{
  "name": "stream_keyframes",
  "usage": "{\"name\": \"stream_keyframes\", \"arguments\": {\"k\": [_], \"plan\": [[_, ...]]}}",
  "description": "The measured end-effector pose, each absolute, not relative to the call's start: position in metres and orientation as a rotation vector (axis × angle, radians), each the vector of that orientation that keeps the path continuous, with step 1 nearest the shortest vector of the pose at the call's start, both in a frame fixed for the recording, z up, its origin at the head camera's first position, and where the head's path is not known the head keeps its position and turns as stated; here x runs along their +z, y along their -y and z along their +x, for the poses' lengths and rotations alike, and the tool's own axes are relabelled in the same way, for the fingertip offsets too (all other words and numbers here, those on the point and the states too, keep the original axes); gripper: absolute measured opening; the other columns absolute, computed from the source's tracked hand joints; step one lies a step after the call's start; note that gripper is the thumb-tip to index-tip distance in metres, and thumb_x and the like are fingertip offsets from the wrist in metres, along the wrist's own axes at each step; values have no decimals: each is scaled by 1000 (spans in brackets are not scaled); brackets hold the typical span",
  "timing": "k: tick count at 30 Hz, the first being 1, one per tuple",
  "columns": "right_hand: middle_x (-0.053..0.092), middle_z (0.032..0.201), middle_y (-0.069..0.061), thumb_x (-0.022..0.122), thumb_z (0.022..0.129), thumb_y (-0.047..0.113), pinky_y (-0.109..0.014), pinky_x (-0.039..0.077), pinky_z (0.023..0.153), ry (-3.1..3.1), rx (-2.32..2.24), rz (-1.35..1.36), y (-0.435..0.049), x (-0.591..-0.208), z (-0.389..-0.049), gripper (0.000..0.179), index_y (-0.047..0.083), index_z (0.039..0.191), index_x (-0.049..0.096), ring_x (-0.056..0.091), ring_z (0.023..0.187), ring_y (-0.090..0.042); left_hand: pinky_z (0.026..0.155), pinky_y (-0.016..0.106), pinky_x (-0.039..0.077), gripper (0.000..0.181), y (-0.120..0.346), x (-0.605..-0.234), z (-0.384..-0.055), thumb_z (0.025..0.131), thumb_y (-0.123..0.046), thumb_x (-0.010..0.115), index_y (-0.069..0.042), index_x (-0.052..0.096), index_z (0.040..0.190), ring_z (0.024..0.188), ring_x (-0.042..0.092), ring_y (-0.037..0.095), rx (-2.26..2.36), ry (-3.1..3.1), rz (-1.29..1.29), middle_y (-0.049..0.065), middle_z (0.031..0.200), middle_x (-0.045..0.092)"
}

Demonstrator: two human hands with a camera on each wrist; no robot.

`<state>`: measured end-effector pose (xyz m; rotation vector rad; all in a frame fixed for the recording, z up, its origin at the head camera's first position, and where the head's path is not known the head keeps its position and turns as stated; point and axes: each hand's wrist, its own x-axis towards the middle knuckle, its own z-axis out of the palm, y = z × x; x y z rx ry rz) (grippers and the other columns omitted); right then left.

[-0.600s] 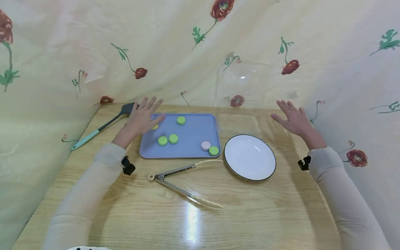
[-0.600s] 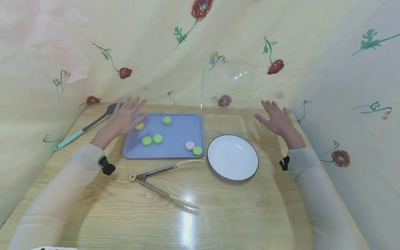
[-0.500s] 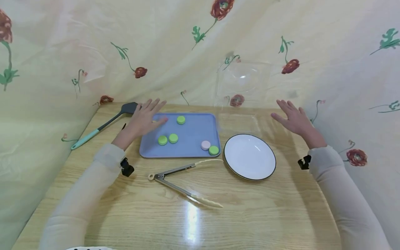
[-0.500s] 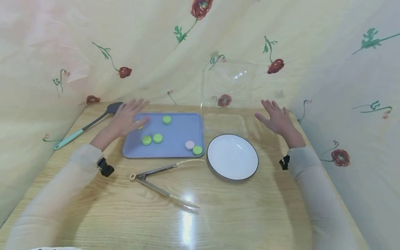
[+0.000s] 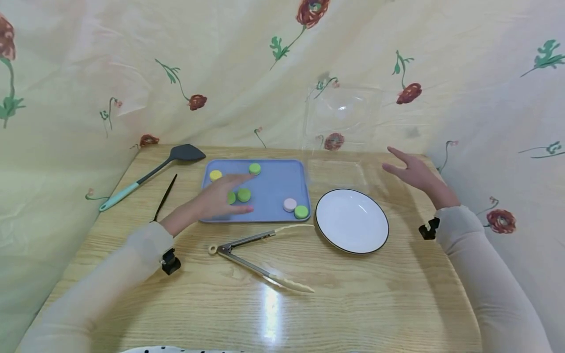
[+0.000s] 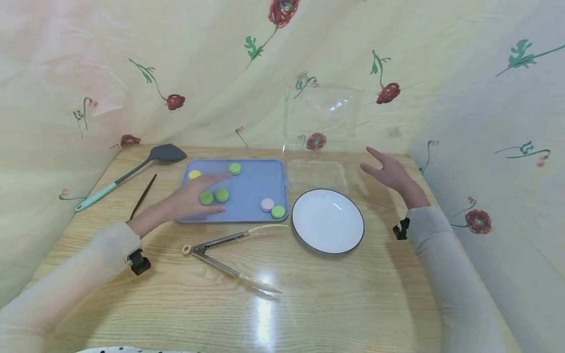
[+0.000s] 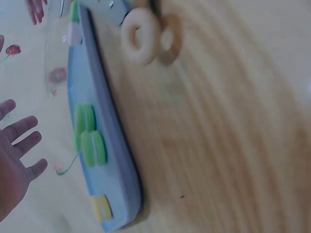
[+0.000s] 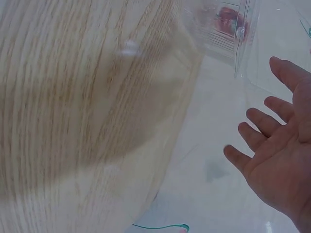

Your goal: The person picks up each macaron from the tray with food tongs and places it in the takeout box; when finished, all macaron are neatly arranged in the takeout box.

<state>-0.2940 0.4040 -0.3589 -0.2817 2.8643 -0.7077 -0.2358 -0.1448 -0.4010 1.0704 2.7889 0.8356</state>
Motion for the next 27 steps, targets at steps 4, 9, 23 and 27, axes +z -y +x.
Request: {"name": "stream_keyframes", "arguments": {"k": [4, 9, 23, 27], "plan": [[16, 168, -24, 55, 106, 38, -66, 22, 118, -2804, -822, -321, -405, -365, -297, 78, 6, 164, 14, 19, 153, -49, 118, 57, 33, 89, 143, -406, -219, 86, -54, 78, -23, 38, 159, 148, 39, 34, 873, -2723, 1076, 8, 159, 45], [24, 166, -24, 56, 106, 34, -39, 45, 111, -2723, -952, -272, -409, -373, -300, 75, 6, 164, 17, 36, 149, -39, 113, 60, 38, 98, 138, -411, -203, 78, -58, 83, -26, 39, 158, 141, 48, 32, 846, -2645, 1122, 8, 147, 57], [33, 160, -31, 60, 105, 23, -28, 57, 93, -2545, -1216, -184, -400, -376, -298, 73, 1, 162, 20, 56, 97, 20, 107, 45, 46, 122, 129, -421, -184, 52, -66, 92, -16, 47, 154, 129, 54, 25, 576, -2543, 1456, 10, 141, 59], [32, 157, -36, 59, 105, 16, -20, 57, 86, -2520, -1272, -202, -400, -377, -300, 72, -3, 161, 18, 57, 97, 19, 105, 42, 47, 126, 128, -424, -180, 50, -71, 90, -16, 46, 155, 125, 54, 23, 514, -2554, 1461, 10, 139, 61]]}}
